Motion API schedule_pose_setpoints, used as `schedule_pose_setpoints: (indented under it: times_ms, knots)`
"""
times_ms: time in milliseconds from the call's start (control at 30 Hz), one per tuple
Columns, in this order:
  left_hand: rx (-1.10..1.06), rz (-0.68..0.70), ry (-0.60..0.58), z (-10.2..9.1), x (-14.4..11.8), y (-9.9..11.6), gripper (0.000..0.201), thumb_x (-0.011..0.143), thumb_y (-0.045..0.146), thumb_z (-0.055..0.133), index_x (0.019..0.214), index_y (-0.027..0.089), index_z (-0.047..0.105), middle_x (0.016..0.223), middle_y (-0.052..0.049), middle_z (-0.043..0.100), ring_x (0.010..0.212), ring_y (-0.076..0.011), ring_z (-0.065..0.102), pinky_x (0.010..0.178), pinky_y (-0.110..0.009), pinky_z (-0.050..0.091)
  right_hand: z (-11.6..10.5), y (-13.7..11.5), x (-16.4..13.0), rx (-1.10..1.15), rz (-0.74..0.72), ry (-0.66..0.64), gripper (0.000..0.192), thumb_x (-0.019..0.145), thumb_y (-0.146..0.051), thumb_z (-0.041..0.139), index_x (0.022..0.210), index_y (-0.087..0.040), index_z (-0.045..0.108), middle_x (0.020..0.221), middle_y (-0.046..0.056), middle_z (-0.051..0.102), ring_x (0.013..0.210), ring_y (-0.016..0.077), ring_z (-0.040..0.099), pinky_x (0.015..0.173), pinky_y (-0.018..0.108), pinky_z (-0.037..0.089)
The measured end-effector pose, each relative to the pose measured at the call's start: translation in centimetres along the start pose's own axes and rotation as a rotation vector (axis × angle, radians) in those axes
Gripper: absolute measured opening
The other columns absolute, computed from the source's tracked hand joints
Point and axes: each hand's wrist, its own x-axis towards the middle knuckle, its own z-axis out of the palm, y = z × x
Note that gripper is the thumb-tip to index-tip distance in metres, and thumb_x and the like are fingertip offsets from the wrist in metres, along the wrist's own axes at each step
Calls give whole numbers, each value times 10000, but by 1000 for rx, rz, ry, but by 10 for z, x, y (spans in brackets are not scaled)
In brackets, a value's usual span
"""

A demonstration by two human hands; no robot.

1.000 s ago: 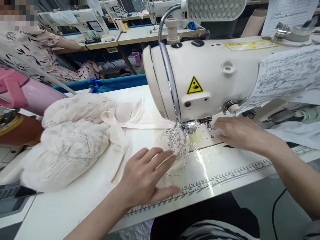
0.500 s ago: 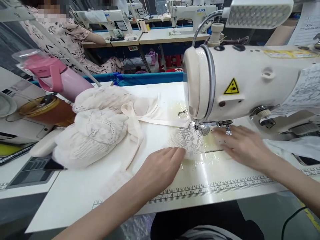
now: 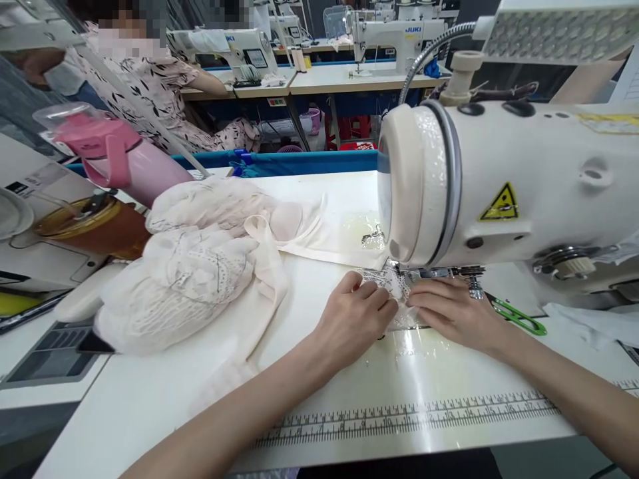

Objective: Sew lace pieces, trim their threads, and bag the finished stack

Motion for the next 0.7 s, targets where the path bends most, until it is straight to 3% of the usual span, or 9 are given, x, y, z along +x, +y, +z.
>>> schedule_pose_setpoints:
  times_ms: [133, 300, 400, 467, 567, 700]
  knots:
    - [63, 20, 86, 2, 2, 3, 282, 810, -30, 521, 617, 173, 559, 563, 38, 498, 571, -129, 413, 674, -299, 332, 4, -3, -2, -138, 39, 41, 277, 955, -246, 511, 1208, -209, 620, 1174, 35, 686, 932, 151, 647, 724, 277, 467]
    - [25, -5, 60, -1, 2, 4, 267, 850, 2, 493, 691, 182, 609, 648, 33, 594, 640, -123, 517, 817, -333, 392, 5, -2, -2, -101, -48, -7, 310, 955, -111, 462, 1150, -242, 664, 1131, 19, 706, 1000, 144, 643, 870, 283, 497]
    - [-102, -28, 32, 6, -1, 4, 272, 865, 11, 426, 854, 164, 650, 958, -30, 719, 950, -159, 630, 1020, -383, 368, 7, 0, -1, -44, -36, 11, 303, 952, -125, 474, 1131, -249, 685, 1060, 29, 720, 1003, 158, 642, 886, 306, 521]
    - [-161, -30, -21, 11, -3, 4, 333, 845, 24, 407, 1067, 112, 639, 1174, -80, 692, 1143, -193, 594, 1068, -393, 361, 8, 1, -1, -6, -31, 22, 287, 953, -142, 481, 1116, -241, 695, 1029, 40, 723, 992, 166, 645, 874, 309, 536]
    - [-184, -30, -108, 18, -7, 3, 467, 826, 71, 423, 1275, 66, 551, 1308, -103, 627, 1236, -241, 553, 1079, -424, 378, 11, 4, 0, 39, -44, 11, 287, 963, -154, 462, 1103, -236, 699, 985, 47, 725, 955, 174, 649, 844, 318, 553]
    - [-204, -50, -169, 19, -8, 3, 502, 805, 95, 441, 1294, 93, 555, 1336, -94, 608, 1265, -254, 538, 1117, -452, 356, 13, 5, 0, 30, -63, -1, 290, 974, -163, 441, 1084, -239, 698, 930, 45, 724, 919, 181, 644, 810, 330, 552]
